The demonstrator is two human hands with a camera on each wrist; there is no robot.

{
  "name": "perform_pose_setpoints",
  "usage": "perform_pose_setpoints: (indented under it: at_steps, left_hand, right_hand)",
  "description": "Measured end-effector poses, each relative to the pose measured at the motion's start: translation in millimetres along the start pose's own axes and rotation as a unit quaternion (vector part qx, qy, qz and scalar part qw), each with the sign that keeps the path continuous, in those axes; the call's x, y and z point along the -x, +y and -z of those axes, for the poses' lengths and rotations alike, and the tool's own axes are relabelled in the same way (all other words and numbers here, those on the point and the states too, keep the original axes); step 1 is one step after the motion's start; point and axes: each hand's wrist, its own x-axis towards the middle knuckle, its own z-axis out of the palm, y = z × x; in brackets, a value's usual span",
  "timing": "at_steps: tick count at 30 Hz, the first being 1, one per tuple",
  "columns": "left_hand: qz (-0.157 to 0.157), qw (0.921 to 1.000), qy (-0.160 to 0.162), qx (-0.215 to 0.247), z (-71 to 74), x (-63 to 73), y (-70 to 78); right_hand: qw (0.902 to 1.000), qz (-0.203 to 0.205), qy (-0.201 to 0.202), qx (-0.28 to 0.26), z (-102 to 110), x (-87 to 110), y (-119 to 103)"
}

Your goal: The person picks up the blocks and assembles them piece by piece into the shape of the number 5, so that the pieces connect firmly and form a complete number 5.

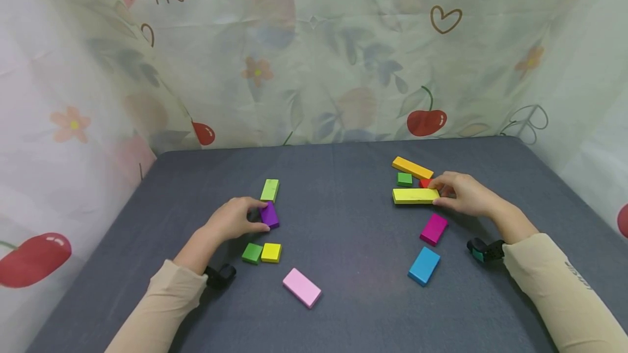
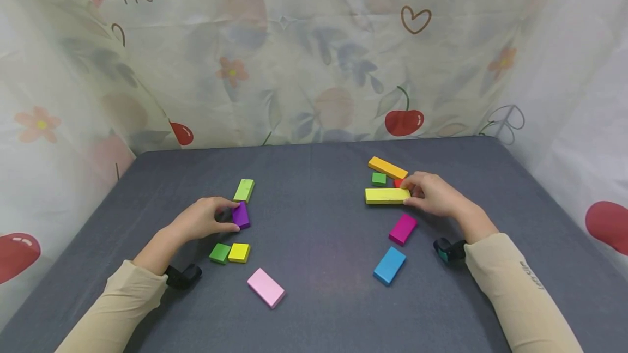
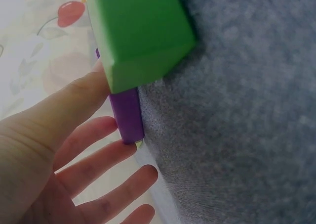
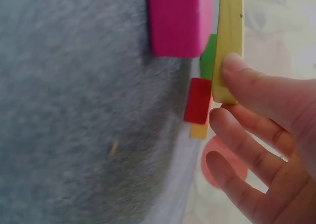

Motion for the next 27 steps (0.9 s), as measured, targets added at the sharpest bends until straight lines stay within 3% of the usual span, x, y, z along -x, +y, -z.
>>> perform_pose_setpoints:
  at_steps: [15,27]
  left_hand:
    - [0.002,1.0,0.002,0.005,0.0,0.1,1.4]
    - [-0.008,0.9999,0.005,-0.014,1.7,0.5,5.1]
  right_hand:
    - [0.9983,0.05,0.03,0.012,5,-14.7,-25]
    - [0.9974,0.069,0.02,0.003,4,-32.4,-45]
